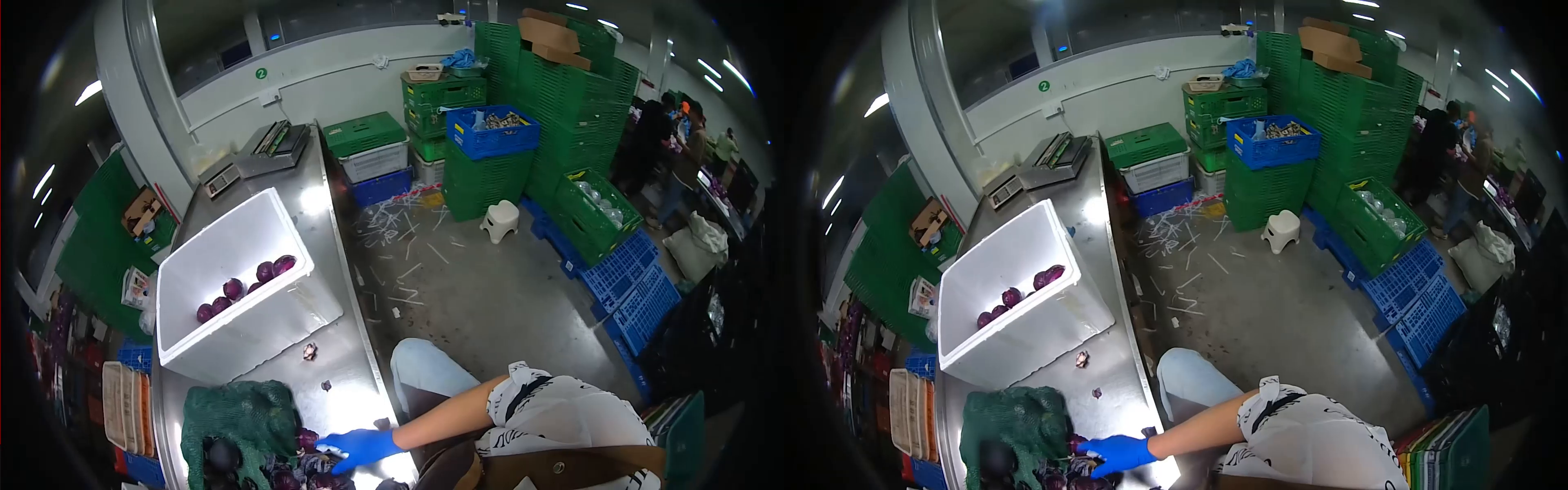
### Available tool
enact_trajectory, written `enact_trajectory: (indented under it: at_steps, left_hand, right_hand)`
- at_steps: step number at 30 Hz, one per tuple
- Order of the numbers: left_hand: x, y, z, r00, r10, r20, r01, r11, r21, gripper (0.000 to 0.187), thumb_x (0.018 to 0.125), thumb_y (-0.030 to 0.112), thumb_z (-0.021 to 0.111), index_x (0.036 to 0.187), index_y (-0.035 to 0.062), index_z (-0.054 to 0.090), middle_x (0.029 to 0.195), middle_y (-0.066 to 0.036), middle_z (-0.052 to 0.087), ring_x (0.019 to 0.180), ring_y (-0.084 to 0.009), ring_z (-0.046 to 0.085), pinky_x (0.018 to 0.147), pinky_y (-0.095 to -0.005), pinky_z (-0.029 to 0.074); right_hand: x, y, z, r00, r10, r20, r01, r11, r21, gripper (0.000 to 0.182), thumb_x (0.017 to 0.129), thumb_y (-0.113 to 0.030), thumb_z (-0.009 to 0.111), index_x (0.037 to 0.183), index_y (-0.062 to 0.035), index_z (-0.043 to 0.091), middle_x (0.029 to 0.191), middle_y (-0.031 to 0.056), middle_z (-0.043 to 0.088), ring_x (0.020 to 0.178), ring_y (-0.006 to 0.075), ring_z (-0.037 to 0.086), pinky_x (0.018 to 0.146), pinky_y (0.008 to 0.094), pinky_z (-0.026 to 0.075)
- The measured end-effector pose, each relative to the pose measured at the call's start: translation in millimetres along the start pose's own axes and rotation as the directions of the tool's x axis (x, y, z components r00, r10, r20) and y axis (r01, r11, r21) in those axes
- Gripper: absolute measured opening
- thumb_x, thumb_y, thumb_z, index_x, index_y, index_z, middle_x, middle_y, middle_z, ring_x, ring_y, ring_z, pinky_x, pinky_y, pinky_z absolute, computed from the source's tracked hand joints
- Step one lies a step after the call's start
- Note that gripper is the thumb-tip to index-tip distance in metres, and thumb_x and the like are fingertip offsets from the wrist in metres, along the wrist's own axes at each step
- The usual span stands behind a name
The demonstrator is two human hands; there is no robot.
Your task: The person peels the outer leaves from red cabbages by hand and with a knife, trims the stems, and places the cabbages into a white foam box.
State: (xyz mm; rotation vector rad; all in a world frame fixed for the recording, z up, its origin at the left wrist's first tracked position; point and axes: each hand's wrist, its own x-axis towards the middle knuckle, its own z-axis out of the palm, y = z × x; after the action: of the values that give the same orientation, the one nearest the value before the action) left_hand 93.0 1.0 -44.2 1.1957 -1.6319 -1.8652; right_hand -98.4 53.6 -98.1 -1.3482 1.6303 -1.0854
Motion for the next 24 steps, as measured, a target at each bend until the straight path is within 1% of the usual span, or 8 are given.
enact_trajectory:
  at_steps: [3,7,10,12,15,18,20,24]
  left_hand:
    - [-4.9,3.4,-5.9,1.000,-0.004,0.030,0.003,0.999,0.032,0.071,0.094,0.020,0.056,0.150,0.0031,0.017,0.144,-0.021,0.037,0.127,-0.0272,0.041,0.105,-0.0365,0.035]
    - [15.0,-37.2,-32.3,0.996,0.025,0.090,-0.029,0.999,0.045,0.074,0.096,0.030,0.054,0.151,0.0035,0.013,0.156,-0.019,0.017,0.144,-0.0287,0.016,0.116,-0.0394,0.017]
    - [-14.9,64.5,39.7,0.992,0.127,0.026,-0.128,0.991,0.033,0.077,0.092,0.026,0.063,0.151,0.0070,0.018,0.151,-0.018,0.031,0.132,-0.0300,0.038,0.107,-0.0372,0.034]
    - [1.7,16.3,35.9,0.966,0.223,-0.127,-0.239,0.963,-0.127,0.080,0.076,0.012,0.065,0.147,0.0076,0.027,0.137,-0.014,0.045,0.118,-0.0283,0.052,0.095,-0.0385,0.047]
    - [2.7,13.8,15.2,0.995,0.086,-0.044,-0.096,0.936,-0.337,0.090,0.063,-0.003,0.070,0.145,0.0070,0.034,0.140,-0.010,0.041,0.127,-0.0242,0.043,0.100,-0.0346,0.043]
    - [-0.4,14.2,2.5,0.994,0.108,-0.019,-0.108,0.928,-0.357,0.082,0.068,0.000,0.068,0.143,0.0063,0.037,0.138,-0.009,0.045,0.127,-0.0225,0.043,0.107,-0.0349,0.036]
    - [-0.8,20.6,-2.7,0.990,0.133,-0.048,-0.142,0.941,-0.308,0.083,0.067,0.000,0.071,0.143,0.0053,0.036,0.135,-0.010,0.046,0.125,-0.0222,0.045,0.105,-0.0340,0.038]
    - [-9.9,23.2,-6.0,0.987,0.151,0.046,-0.125,0.926,-0.355,0.087,0.068,0.000,0.074,0.144,0.0048,0.032,0.132,-0.012,0.048,0.120,-0.0223,0.050,0.102,-0.0333,0.042]
  right_hand:
    - [-22.3,-79.3,-21.0,0.999,0.024,-0.040,-0.019,0.994,0.106,0.063,0.078,-0.052,0.072,0.124,-0.0106,0.061,0.105,0.0151,0.066,0.093,0.0232,0.063,0.080,0.0343,0.049]
    - [7.0,-20.0,4.8,0.956,0.224,0.191,-0.289,0.842,0.457,0.056,0.083,-0.046,0.068,0.114,0.0003,0.059,0.090,0.0118,0.066,0.085,0.0219,0.063,0.082,0.0319,0.048]
    - [-11.1,-52.1,-7.0,0.932,0.362,0.030,-0.305,0.737,0.603,0.069,0.081,-0.047,0.073,0.126,0.0000,0.049,0.096,0.0094,0.062,0.084,0.0142,0.056,0.071,0.0281,0.046]
    - [-11.7,-45.8,8.9,0.888,0.458,0.045,-0.398,0.716,0.574,0.081,0.076,-0.055,0.075,0.130,-0.0027,0.043,0.084,0.0062,0.055,0.072,0.0117,0.052,0.060,0.0272,0.044]
    - [-17.1,-28.4,20.2,0.884,0.466,-0.036,-0.326,0.671,0.666,0.050,0.082,-0.040,0.075,0.113,-0.0065,0.053,0.074,-0.0018,0.055,0.057,0.0039,0.048,0.046,0.0208,0.035]
    - [-26.6,-46.7,-28.4,0.883,0.450,0.131,-0.435,0.682,0.589,0.027,0.088,-0.023,0.069,0.108,-0.0063,0.060,0.087,0.0008,0.062,0.062,0.0054,0.053,0.051,0.0201,0.041]
    - [-32.4,-50.4,-41.8,0.955,0.293,-0.041,-0.256,0.888,0.382,0.034,0.085,-0.016,0.071,0.114,-0.0052,0.058,0.092,0.0012,0.059,0.074,0.0064,0.056,0.063,0.0216,0.046]
    - [-30.2,-74.9,-40.0,0.995,0.098,0.000,-0.088,0.887,0.454,0.050,0.078,-0.020,0.079,0.119,-0.0062,0.055,0.096,0.0026,0.061,0.078,0.0060,0.054,0.070,0.0219,0.046]
